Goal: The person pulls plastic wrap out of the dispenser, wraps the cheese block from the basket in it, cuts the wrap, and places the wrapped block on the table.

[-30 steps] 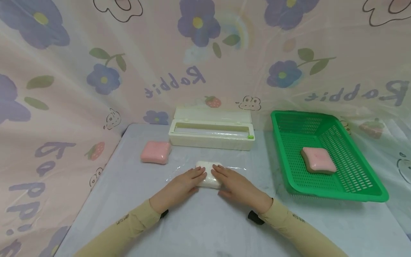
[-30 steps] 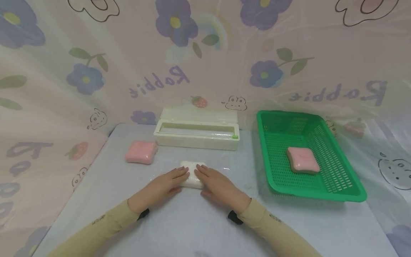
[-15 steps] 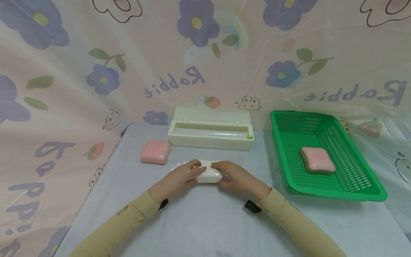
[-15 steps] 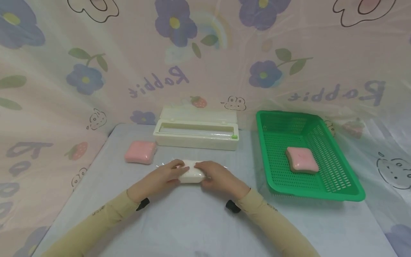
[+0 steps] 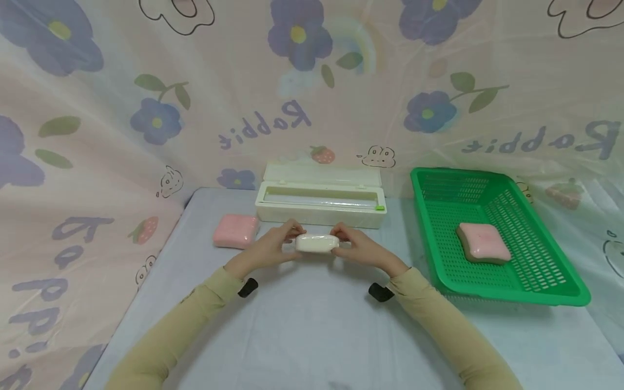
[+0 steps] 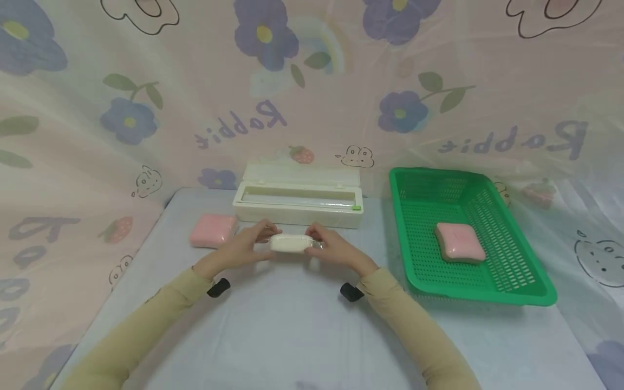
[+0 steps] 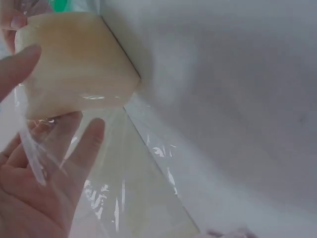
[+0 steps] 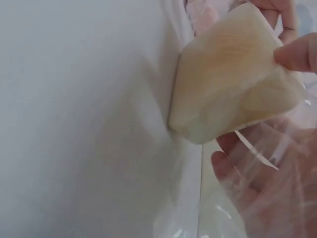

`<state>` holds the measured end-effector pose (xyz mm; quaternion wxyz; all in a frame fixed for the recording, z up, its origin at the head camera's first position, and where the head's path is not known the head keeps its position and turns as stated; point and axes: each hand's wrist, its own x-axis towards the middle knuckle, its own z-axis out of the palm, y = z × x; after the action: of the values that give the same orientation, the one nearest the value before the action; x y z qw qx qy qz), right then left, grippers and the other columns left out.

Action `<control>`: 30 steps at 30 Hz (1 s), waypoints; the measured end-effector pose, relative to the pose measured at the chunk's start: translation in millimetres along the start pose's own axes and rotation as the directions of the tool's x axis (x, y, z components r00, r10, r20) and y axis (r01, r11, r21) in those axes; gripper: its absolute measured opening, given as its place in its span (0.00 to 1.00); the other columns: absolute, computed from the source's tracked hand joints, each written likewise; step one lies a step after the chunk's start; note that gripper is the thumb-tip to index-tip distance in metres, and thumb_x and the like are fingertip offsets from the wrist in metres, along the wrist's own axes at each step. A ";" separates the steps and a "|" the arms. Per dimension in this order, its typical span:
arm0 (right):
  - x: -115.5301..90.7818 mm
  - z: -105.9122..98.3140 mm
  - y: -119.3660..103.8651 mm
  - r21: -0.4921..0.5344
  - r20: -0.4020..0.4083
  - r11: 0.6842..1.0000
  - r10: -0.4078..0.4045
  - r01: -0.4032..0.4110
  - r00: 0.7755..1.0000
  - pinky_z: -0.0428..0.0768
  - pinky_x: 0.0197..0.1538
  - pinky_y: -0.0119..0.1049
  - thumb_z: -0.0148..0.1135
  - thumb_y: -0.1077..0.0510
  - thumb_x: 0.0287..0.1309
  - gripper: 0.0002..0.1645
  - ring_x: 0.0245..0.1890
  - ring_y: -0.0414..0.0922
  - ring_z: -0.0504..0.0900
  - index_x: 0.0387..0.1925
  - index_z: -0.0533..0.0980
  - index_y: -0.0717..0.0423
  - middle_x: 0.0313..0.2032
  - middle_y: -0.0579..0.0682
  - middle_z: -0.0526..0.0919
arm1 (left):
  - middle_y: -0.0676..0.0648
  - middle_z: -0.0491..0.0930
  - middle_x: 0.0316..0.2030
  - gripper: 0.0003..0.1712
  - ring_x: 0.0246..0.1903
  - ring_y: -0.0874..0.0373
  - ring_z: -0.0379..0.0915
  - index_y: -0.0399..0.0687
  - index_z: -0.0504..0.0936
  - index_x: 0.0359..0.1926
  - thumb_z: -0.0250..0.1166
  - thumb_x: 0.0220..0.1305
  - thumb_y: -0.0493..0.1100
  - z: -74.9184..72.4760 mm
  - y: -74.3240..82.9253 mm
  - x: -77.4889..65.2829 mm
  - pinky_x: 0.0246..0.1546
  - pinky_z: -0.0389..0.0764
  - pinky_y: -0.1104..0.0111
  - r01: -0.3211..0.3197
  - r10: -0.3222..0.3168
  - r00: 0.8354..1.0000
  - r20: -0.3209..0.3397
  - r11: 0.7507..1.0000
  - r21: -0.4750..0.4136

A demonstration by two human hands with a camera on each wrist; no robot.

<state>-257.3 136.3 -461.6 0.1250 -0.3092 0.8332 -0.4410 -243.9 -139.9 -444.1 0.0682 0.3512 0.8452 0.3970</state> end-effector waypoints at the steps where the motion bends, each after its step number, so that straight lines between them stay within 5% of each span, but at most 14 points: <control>1: 1.1 -1.1 -0.2 0.000 0.000 1.000 0.014 -0.014 1.000 0.74 0.56 0.47 0.63 0.59 0.59 0.17 0.57 0.48 0.74 0.49 0.70 0.52 0.50 0.49 0.79 | 0.39 0.76 0.54 0.28 0.56 0.48 0.72 0.36 0.68 0.53 0.71 0.55 0.35 -0.6 -1.6 2.1 0.57 0.74 0.62 0.005 -0.005 1.000 -0.007 0.999 -0.031; 12: 13.6 -5.4 6.5 0.119 -0.146 0.986 0.137 -0.120 0.980 0.79 0.50 0.42 0.62 0.49 0.63 0.27 0.50 0.51 0.78 0.58 0.71 0.60 0.53 0.57 0.76 | 0.39 0.78 0.49 0.24 0.49 0.48 0.76 0.34 0.76 0.55 0.69 0.60 0.39 -8.4 -20.5 23.2 0.50 0.79 0.67 0.120 -0.148 0.980 -0.134 0.973 -0.200; 17: 21.3 -5.8 7.8 0.144 -0.281 0.977 0.192 -0.156 0.940 0.78 0.50 0.43 0.63 0.47 0.61 0.26 0.49 0.51 0.78 0.53 0.72 0.60 0.50 0.58 0.80 | 0.42 0.81 0.43 0.21 0.45 0.52 0.79 0.37 0.77 0.50 0.69 0.59 0.43 -11.4 -27.3 32.9 0.45 0.81 0.66 0.204 -0.252 0.947 -0.198 0.950 -0.235; 23: 28.1 -6.3 11.2 0.161 -0.366 0.971 0.227 -0.179 0.902 0.79 0.35 0.35 0.66 0.49 0.59 0.21 0.36 0.46 0.81 0.42 0.77 0.62 0.36 0.55 0.84 | 0.48 0.84 0.39 0.17 0.41 0.56 0.80 0.43 0.83 0.45 0.70 0.58 0.48 -12.7 -29.0 41.6 0.42 0.81 0.67 0.254 -0.290 0.922 -0.258 0.953 -0.166; 30: 27.0 -8.2 14.0 0.198 -0.423 0.964 0.247 -0.177 0.872 0.83 0.35 0.37 0.70 0.49 0.54 0.20 0.34 0.49 0.85 0.38 0.80 0.63 0.33 0.54 0.85 | 0.50 0.85 0.37 0.22 0.37 0.59 0.80 0.46 0.85 0.46 0.72 0.54 0.54 -13.0 -31.6 45.9 0.41 0.81 0.67 0.284 -0.291 0.904 -0.313 0.956 -0.069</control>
<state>-287.9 130.6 -466.5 0.0025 -0.0965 0.8322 -0.5460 -300.2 -132.1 -450.6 -0.0080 0.1530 0.8831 0.4435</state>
